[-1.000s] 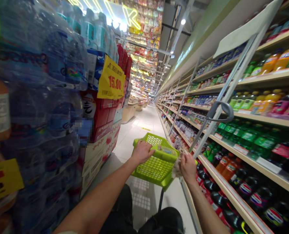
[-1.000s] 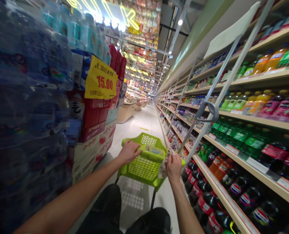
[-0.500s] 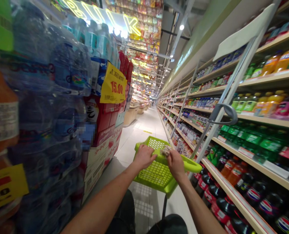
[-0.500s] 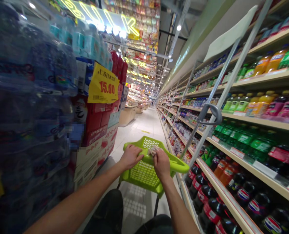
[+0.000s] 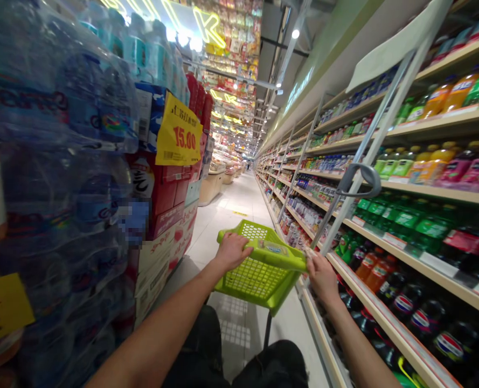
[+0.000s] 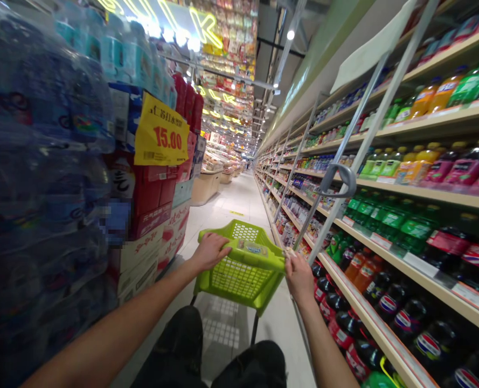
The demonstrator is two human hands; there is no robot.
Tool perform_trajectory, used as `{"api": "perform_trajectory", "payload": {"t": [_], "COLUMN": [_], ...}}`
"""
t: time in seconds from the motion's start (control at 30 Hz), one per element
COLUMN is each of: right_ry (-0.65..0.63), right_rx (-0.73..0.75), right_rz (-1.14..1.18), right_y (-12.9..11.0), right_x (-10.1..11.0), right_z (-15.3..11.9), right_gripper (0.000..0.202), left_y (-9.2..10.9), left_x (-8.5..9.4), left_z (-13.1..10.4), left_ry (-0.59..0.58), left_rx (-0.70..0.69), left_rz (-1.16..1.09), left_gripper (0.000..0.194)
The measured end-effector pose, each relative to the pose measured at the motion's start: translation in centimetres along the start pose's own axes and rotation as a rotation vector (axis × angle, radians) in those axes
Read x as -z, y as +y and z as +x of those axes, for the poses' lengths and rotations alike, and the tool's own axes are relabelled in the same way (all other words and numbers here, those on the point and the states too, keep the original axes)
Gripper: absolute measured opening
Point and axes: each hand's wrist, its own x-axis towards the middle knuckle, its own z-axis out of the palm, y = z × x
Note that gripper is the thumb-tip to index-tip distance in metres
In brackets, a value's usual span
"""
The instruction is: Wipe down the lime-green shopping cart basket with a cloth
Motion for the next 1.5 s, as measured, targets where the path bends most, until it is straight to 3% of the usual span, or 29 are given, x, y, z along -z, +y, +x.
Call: {"api": "perform_trajectory", "payload": {"t": [0.07, 0.2, 0.27, 0.33, 0.5, 0.57, 0.67, 0.77, 0.83, 0.93, 1.03, 1.1, 1.13, 1.2, 1.3, 1.37, 1.43, 1.5], "right_ry": [0.069, 0.101, 0.092, 0.081, 0.15, 0.204, 0.235, 0.163, 0.106, 0.059, 0.098, 0.134, 0.146, 0.146, 0.052, 0.002, 0.001, 0.03], "right_rx": [-0.018, 0.114, 0.186, 0.181, -0.089, -0.135, -0.048, 0.153, 0.265, 0.272, 0.078, -0.039, -0.063, -0.027, 0.206, 0.318, 0.309, 0.205], "right_rz": [0.007, 0.121, 0.163, 0.162, 0.08, 0.078, 0.132, 0.219, 0.22, 0.137, 0.052, 0.043, 0.058, 0.115, 0.197, 0.19, 0.126, 0.044], "right_y": [-0.1, -5.0, -6.2, -5.1, 1.4, 1.2, -3.5, -9.8, -11.9, -9.5, -3.8, -1.9, -2.1, -4.8, -11.3, -13.7, -13.1, -9.8], "right_x": [-0.4, -2.2, -2.5, -2.1, -0.6, -0.9, -2.2, -3.5, -3.7, -2.8, -1.3, -0.7, -0.7, -1.3, -2.9, -3.4, -3.0, -2.2], "right_z": [-0.5, -0.7, -0.5, -0.3, -0.3, -0.5, -0.9, -0.4, 0.2, 0.7, 0.3, 0.0, -0.1, -0.1, 0.6, 1.1, 1.4, 1.0], "right_gripper": [0.035, 0.031, 0.029, 0.028, 0.037, 0.038, 0.034, 0.029, 0.028, 0.027, 0.03, 0.034, 0.035, 0.033, 0.029, 0.028, 0.027, 0.027], "left_y": [0.0, -0.2, -0.6, -0.9, -1.1, -0.8, -0.5, -0.4, -0.5, -0.8, -0.8, -0.5, -0.4, 0.0, 0.3, 0.2, 0.0, -0.1], "left_x": [0.0, 0.1, 0.3, 0.4, 0.4, 0.4, 0.3, 0.3, 0.4, 0.4, 0.3, 0.0, -0.1, -0.2, -0.2, 0.0, 0.1, 0.1], "left_z": [0.0, -0.1, -0.1, -0.2, -0.2, -0.2, -0.2, -0.3, -0.4, -0.5, -0.5, -0.5, -0.5, -0.4, -0.4, -0.4, -0.5, -0.5], "left_ry": [0.009, 0.01, 0.008, 0.006, 0.011, 0.019, 0.028, 0.031, 0.029, 0.024, 0.032, 0.046, 0.051, 0.052, 0.023, -0.002, -0.011, -0.003], "left_rx": [0.011, 0.009, 0.006, 0.006, 0.008, 0.026, 0.048, 0.04, 0.026, 0.001, -0.01, 0.0, 0.008, 0.015, -0.011, -0.033, -0.043, -0.046], "left_rz": [-0.007, -0.013, -0.014, -0.017, -0.01, -0.016, -0.018, 0.004, 0.019, 0.02, 0.013, 0.015, 0.017, 0.024, 0.039, 0.045, 0.041, 0.031], "left_gripper": [0.031, 0.03, 0.031, 0.033, 0.033, 0.033, 0.033, 0.034, 0.034, 0.034, 0.033, 0.033, 0.033, 0.033, 0.031, 0.029, 0.028, 0.029]}}
